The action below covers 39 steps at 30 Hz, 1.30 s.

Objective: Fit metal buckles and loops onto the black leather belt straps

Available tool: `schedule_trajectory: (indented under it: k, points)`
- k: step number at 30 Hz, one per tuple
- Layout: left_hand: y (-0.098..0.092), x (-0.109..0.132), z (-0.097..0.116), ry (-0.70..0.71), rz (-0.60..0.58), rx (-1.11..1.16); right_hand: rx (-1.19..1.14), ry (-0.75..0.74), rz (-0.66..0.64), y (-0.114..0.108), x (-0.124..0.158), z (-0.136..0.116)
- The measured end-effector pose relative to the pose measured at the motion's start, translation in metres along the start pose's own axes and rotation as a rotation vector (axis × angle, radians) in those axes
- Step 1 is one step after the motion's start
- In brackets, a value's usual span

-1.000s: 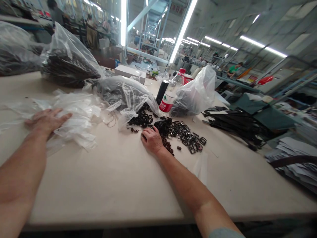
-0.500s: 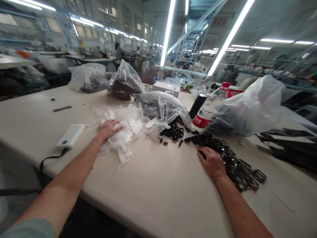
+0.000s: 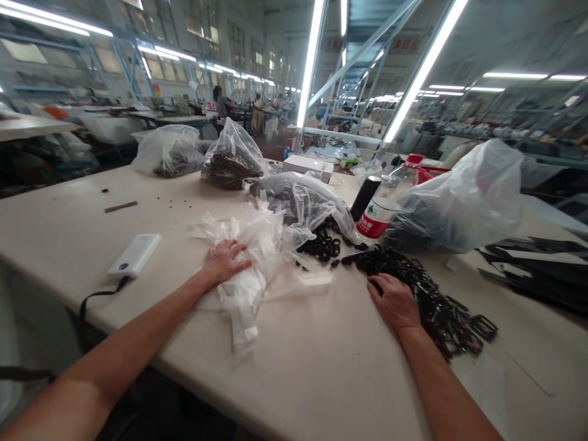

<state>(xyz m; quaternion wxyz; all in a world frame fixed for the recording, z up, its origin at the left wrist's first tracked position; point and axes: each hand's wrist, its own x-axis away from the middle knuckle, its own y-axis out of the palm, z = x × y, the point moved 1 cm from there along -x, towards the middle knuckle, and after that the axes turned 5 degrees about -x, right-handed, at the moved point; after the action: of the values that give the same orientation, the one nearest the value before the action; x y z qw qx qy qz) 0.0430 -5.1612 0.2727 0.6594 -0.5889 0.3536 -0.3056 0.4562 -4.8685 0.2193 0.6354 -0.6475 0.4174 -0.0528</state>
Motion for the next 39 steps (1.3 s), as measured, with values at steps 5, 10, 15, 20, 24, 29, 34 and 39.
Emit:
schedule_trajectory:
  k: [5, 10, 15, 20, 24, 29, 34, 39]
  points:
    - [0.007, 0.006, 0.037, 0.158, 0.017, -0.007, -0.021, 0.016, -0.005, -0.003, 0.001, -0.007]
    - [0.012, 0.01, 0.081, 0.294, 0.02, 0.033, -0.032, 0.032, -0.025, -0.005, 0.001, -0.011]
    - [0.015, 0.01, 0.121, 0.398, 0.039, 0.094, -0.041, 0.048, -0.032, -0.007, 0.001, -0.014]
    - [0.019, 0.011, 0.154, 0.417, 0.038, 0.169, -0.063, 0.044, -0.029, -0.011, 0.0, -0.017]
    - [0.018, 0.012, 0.164, 0.39, 0.002, 0.197, -0.08, 0.039, -0.02, -0.009, 0.0, -0.016]
    - [0.018, 0.01, 0.16, 0.399, -0.003, 0.184, -0.146, -0.01, 0.186, -0.016, 0.006, -0.018]
    - [0.021, 0.002, 0.143, 0.386, 0.019, 0.181, -0.387, -0.032, 0.326, -0.021, -0.014, -0.051]
    - [0.012, -0.003, 0.107, 0.375, 0.122, 0.309, -0.692, 0.059, 0.051, 0.012, -0.046, -0.123]
